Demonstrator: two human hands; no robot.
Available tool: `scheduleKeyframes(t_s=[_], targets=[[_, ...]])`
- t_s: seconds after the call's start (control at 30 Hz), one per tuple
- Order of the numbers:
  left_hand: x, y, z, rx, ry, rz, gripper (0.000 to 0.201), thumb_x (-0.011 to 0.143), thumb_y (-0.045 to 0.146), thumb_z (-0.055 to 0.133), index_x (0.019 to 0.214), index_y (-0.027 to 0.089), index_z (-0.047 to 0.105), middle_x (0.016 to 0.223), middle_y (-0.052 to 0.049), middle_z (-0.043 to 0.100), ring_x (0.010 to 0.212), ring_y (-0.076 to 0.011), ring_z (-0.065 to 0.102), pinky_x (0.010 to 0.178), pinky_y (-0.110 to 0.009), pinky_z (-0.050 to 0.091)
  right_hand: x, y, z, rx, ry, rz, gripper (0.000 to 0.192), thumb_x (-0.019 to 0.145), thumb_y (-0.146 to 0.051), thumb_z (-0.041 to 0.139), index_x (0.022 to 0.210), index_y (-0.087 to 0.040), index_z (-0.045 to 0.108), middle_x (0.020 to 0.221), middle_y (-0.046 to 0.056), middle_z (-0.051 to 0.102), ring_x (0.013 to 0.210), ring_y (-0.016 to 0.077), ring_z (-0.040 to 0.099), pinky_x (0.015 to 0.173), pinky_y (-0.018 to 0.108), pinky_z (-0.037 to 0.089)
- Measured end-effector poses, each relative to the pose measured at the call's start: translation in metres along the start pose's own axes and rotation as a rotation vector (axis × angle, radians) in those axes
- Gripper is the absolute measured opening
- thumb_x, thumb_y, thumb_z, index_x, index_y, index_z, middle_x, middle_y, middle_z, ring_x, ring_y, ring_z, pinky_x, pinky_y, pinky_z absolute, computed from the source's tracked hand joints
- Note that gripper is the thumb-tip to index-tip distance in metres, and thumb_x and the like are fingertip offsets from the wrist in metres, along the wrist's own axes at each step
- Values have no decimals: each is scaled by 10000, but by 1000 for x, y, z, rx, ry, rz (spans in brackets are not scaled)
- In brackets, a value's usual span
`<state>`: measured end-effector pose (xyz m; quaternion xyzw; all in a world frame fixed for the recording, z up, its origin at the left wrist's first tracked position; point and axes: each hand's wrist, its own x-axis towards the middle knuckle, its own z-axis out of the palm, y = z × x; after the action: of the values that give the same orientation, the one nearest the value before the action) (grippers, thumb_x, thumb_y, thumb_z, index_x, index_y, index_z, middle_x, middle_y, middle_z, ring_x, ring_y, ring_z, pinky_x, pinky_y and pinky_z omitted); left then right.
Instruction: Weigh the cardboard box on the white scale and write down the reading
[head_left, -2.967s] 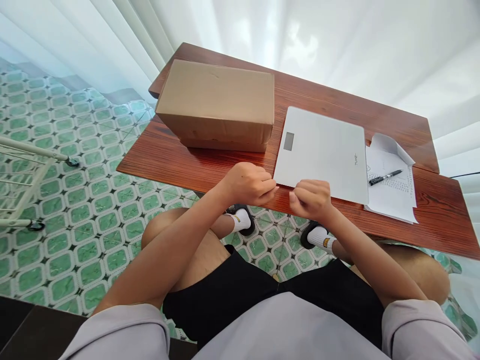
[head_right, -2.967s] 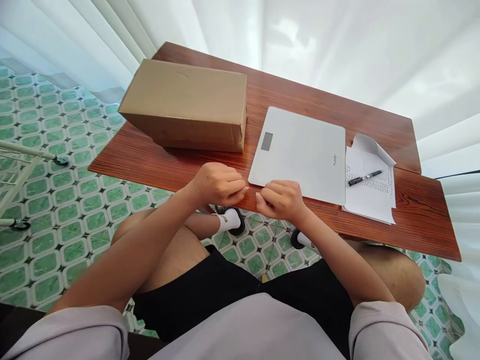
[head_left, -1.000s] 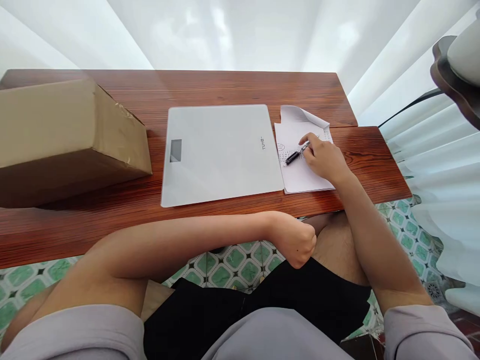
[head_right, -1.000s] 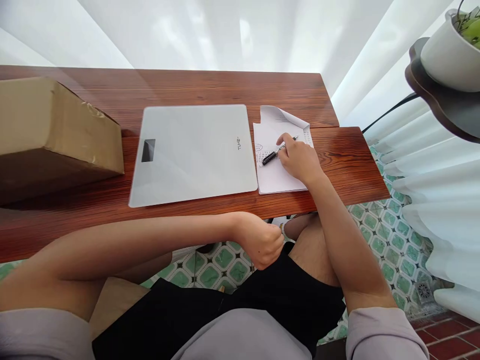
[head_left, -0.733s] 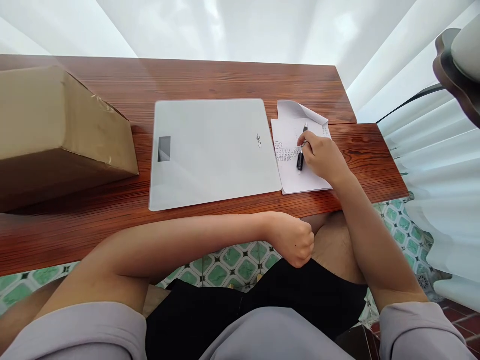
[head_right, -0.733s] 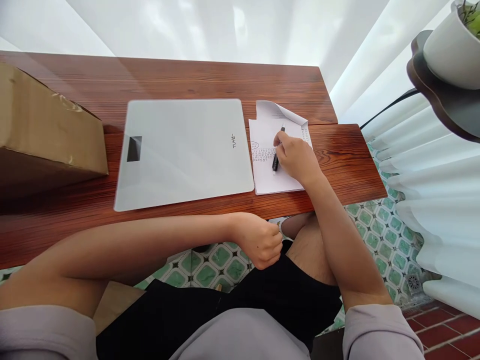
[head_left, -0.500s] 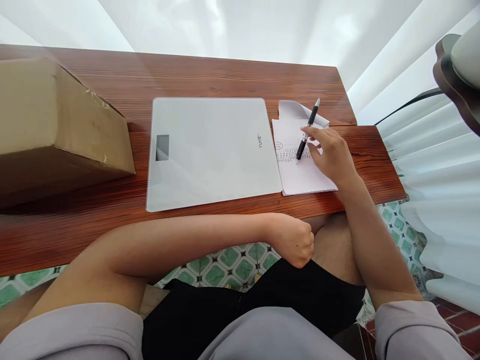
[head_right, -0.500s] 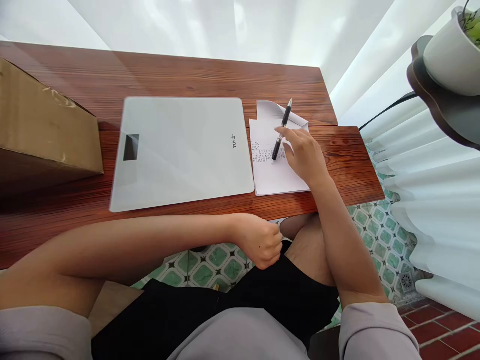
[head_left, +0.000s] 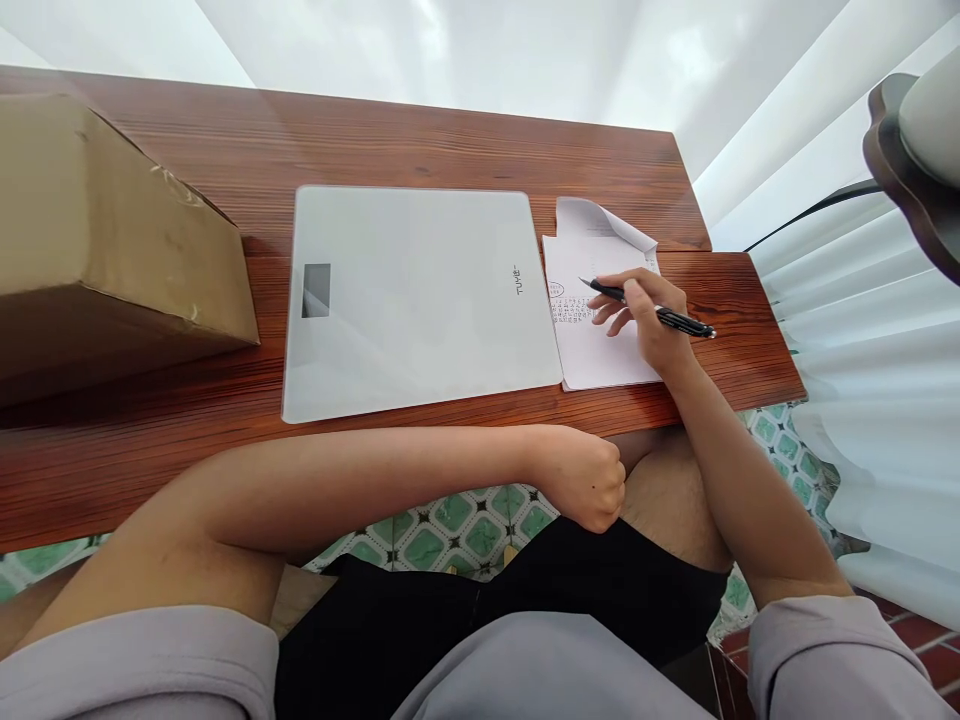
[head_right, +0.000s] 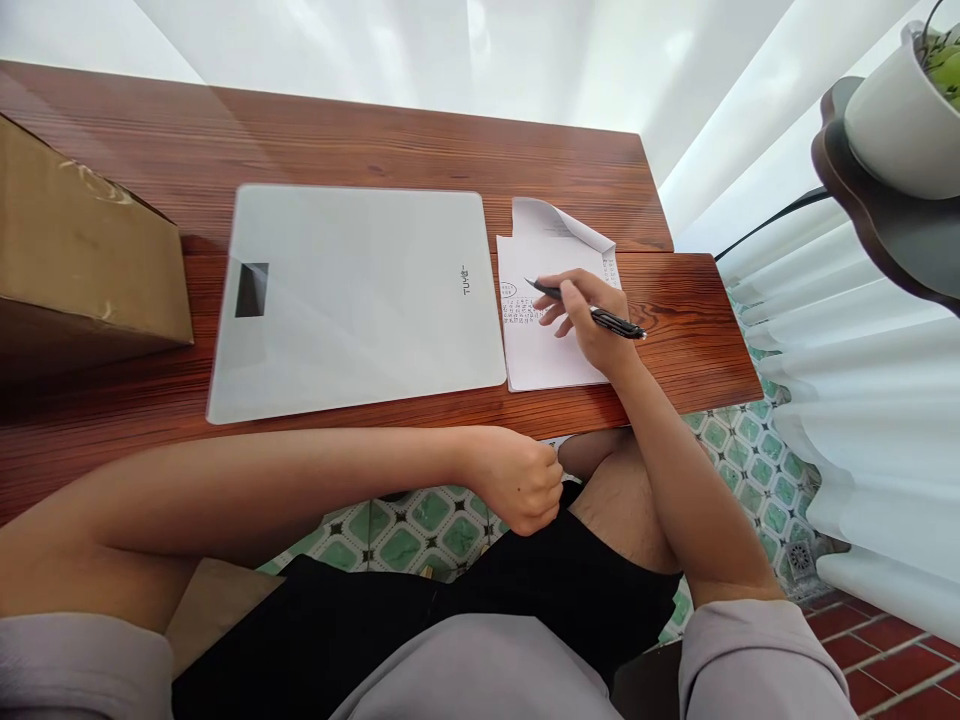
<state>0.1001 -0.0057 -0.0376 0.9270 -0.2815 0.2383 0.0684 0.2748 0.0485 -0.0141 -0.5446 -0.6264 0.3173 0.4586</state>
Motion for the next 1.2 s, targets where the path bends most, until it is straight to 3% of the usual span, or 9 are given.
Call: scheduleKeyframes(t_s=[0.07, 0.13, 0.23, 0.4, 0.57, 0.8, 1.07, 1.2], targets=[[0, 0, 0, 3, 6, -3, 258, 782, -1, 544, 575, 144, 596, 539, -62, 586, 453, -137, 521, 437, -284, 251, -1, 1, 1, -17, 41, 17, 339, 923, -509, 658, 780, -208, 597, 630, 3, 668, 509, 130, 614, 474, 258, 463], [0, 0, 1, 15, 34, 0, 256, 766, -4, 550, 562, 147, 585, 529, -59, 580, 448, -139, 523, 433, -282, 259, -3, 2, 3, -66, 61, 29, 364, 909, -469, 685, 692, -218, 534, 490, -45, 564, 398, 99, 511, 434, 249, 414], [0, -1, 2, 37, 98, 6, 256, 738, -13, 555, 541, 149, 579, 518, -53, 574, 442, -144, 527, 426, -279, 276, -4, 1, 5, -94, 22, 67, 344, 975, -473, 564, 744, -220, 593, 492, -41, 579, 374, 107, 513, 386, 248, 400], [-1, 0, 2, 50, 108, 1, 252, 723, -15, 572, 536, 153, 576, 513, -51, 569, 447, -151, 533, 424, -276, 296, -4, 1, 6, -146, 26, 110, 384, 903, -464, 677, 668, -234, 480, 506, -30, 607, 387, 124, 557, 382, 251, 440], [-1, 0, 3, 50, 127, 3, 253, 719, -13, 576, 531, 157, 566, 503, -51, 561, 434, -154, 523, 419, -282, 303, -3, 4, 7, -106, 17, 129, 441, 938, -549, 620, 676, -239, 447, 499, -38, 592, 377, 110, 534, 368, 238, 442], [1, 0, 0, -2, 15, -4, 266, 768, -10, 545, 571, 150, 624, 547, -61, 616, 457, -151, 544, 428, -290, 301, -2, 4, 8, -120, -13, 132, 402, 947, -486, 631, 685, -237, 453, 507, -41, 593, 389, 105, 535, 391, 236, 454], [1, 0, 2, -16, 32, -6, 267, 765, -15, 536, 573, 139, 640, 559, -74, 634, 461, -160, 555, 426, -292, 297, -3, 2, 9, -129, -10, 115, 393, 954, -451, 617, 673, -238, 443, 504, -44, 588, 384, 106, 519, 391, 248, 432], [2, 0, 1, -35, -18, -7, 275, 787, -12, 532, 588, 138, 649, 571, -76, 641, 469, -159, 555, 432, -294, 285, -2, 1, 9, -133, -10, 102, 367, 957, -393, 603, 669, -237, 439, 499, -46, 582, 379, 103, 515, 394, 247, 427]])
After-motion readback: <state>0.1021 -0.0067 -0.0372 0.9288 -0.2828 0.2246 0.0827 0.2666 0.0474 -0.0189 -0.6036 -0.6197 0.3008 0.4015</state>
